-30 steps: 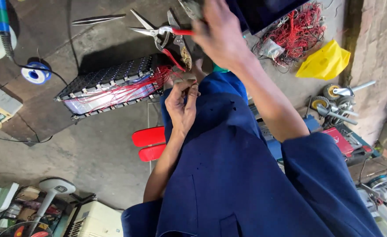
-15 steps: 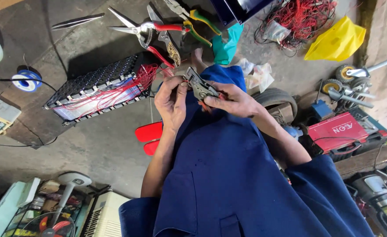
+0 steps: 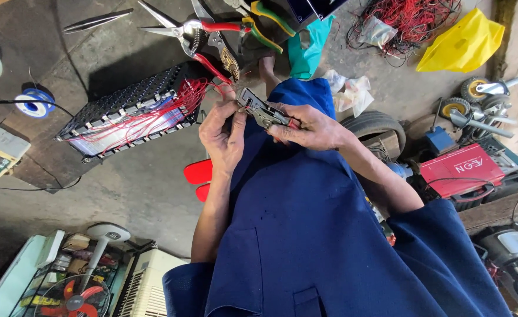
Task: Soldering wires to a lithium-ion battery pack and managing the wiring using pliers in a workshop environment.
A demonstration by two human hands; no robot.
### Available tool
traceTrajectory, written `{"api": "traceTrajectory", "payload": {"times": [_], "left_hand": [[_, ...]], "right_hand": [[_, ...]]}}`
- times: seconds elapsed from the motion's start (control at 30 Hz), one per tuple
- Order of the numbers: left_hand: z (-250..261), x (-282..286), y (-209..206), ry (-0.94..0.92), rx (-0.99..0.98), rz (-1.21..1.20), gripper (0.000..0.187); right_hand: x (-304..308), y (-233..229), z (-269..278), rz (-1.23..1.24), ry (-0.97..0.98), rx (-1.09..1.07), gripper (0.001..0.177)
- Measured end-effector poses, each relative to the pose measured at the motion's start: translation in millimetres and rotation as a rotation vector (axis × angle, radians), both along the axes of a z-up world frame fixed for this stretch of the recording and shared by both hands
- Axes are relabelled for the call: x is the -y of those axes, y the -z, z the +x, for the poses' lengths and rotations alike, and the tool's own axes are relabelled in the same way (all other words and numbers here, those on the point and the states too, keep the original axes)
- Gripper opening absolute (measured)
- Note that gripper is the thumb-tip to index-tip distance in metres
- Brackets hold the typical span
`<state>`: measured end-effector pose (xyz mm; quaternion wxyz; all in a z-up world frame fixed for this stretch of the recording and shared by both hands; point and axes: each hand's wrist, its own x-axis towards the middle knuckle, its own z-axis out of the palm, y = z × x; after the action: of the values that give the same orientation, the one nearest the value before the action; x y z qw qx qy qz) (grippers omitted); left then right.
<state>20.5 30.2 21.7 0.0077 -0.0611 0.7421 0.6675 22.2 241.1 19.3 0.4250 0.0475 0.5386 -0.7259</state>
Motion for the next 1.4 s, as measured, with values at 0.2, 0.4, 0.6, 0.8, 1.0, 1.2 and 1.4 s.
{"api": "traceTrajectory", "payload": {"times": [0.2, 0.4, 0.6, 0.8, 1.0, 1.2, 1.4], "left_hand": [[13.5, 4.9, 17.7, 0.011, -0.006, -0.035, 0.005], [11.9, 6.4, 14.2, 0.021, 0.007, -0.033, 0.006], [10.5, 7.2, 12.9, 0.05, -0.012, -0.069, 0.007], [12.9, 6.4, 19.5, 0.061, -0.021, -0.069, 0.006], [14.3, 5.7, 19.9, 0.047, -0.011, -0.046, 0.012], [10.6, 6.3, 16.7, 0.075, -0.011, -0.011, 0.014], [15.3, 5.6, 22.6, 0.06, 0.003, -0.011, 0.014]], "right_hand": [[0.8, -1.2, -1.9, 0.013, 0.008, 0.007, 0.032], [0.6, 1.0, -0.6, 0.029, -0.006, 0.036, 0.038], [-0.3, 2.2, 3.4, 0.038, -0.018, 0.044, 0.035], [-1.3, 5.4, 5.8, 0.001, 0.004, 0.03, 0.031], [-0.3, 3.2, 5.1, -0.021, 0.022, 0.01, 0.031], [-2.4, 3.4, 4.1, -0.033, 0.006, 0.028, 0.027], [-0.7, 1.3, 1.3, -0.043, 0.004, 0.018, 0.025]]}}
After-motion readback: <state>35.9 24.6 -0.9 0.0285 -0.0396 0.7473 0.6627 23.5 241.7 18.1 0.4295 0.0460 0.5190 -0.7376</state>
